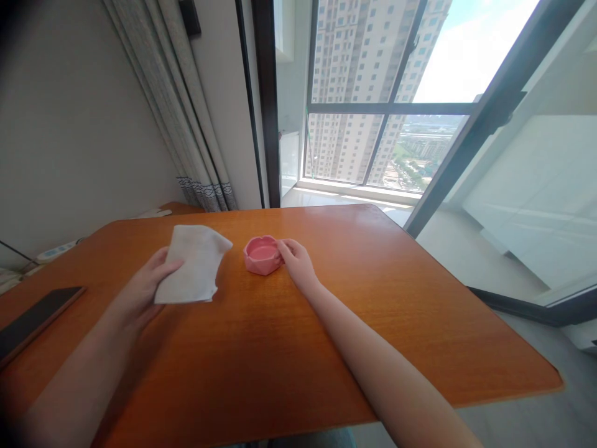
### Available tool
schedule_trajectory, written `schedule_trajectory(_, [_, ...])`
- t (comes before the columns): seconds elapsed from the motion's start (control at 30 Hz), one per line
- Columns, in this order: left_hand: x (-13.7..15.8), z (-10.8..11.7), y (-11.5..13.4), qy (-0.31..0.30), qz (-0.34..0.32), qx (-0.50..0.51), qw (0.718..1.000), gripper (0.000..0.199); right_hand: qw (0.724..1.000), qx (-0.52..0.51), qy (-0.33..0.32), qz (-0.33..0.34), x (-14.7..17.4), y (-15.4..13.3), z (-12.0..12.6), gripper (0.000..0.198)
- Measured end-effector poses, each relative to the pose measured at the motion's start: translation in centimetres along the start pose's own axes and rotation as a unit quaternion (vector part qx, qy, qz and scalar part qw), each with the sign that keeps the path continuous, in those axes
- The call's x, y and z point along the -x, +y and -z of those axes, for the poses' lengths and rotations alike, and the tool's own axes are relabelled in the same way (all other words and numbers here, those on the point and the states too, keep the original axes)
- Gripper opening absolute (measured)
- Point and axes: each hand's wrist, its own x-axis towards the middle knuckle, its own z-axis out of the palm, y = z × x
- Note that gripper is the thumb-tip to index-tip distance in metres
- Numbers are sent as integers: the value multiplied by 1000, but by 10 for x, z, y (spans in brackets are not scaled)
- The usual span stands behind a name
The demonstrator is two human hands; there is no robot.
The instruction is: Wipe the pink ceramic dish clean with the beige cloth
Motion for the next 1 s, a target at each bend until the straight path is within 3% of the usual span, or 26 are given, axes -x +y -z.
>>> schedule_trajectory(0.07, [2, -41, 8, -29, -4, 57, 998, 38, 987, -109, -109, -55, 9, -14, -12, 48])
schedule_trajectory(0.13, [0, -71, 9, -48, -20, 67, 996, 36, 960, -194, -164, -119, 15, -22, -18, 61])
schedule_trajectory(0.23, [-11, -95, -3, -67, -37, 52, 996, 42, 938, -250, -141, -192, 18, -27, -16, 63])
schedule_trajectory(0.3, [-21, -98, -21, -64, -52, 48, 995, 43, 953, -232, -78, -180, 15, -29, -9, 51])
schedule_trajectory(0.37, [-32, -94, -44, -23, -69, 29, 997, 35, 982, -161, 30, -92, 10, -32, -1, 44])
schedule_trajectory(0.43, [-42, -86, -70, 33, -69, -26, 997, 24, 993, -9, 110, 36, 6, -35, 7, 40])
schedule_trajectory(0.47, [-47, -82, -82, 46, -68, -65, 994, 20, 984, 96, 115, 92, 6, -36, 10, 39])
schedule_trajectory(0.53, [-53, -76, -102, 37, -78, -116, 990, 19, 935, 312, 60, 156, 7, -34, 13, 45])
schedule_trajectory(0.6, [-56, -72, -113, 13, -102, -141, 985, 27, 868, 469, -44, 156, 10, -27, 10, 57])
schedule_trajectory(0.7, [-55, -71, -116, -15, -139, -201, 970, 35, 797, 567, -166, 124, 13, -11, 0, 65])
schedule_trajectory(0.83, [-51, -73, -111, -48, -157, -252, 954, 33, 772, 596, -185, 123, 5, 6, -9, 55])
schedule_trajectory(1.0, [-43, -85, -106, -47, -123, -111, 985, 40, 753, 616, -177, 147, 4, 10, -9, 35])
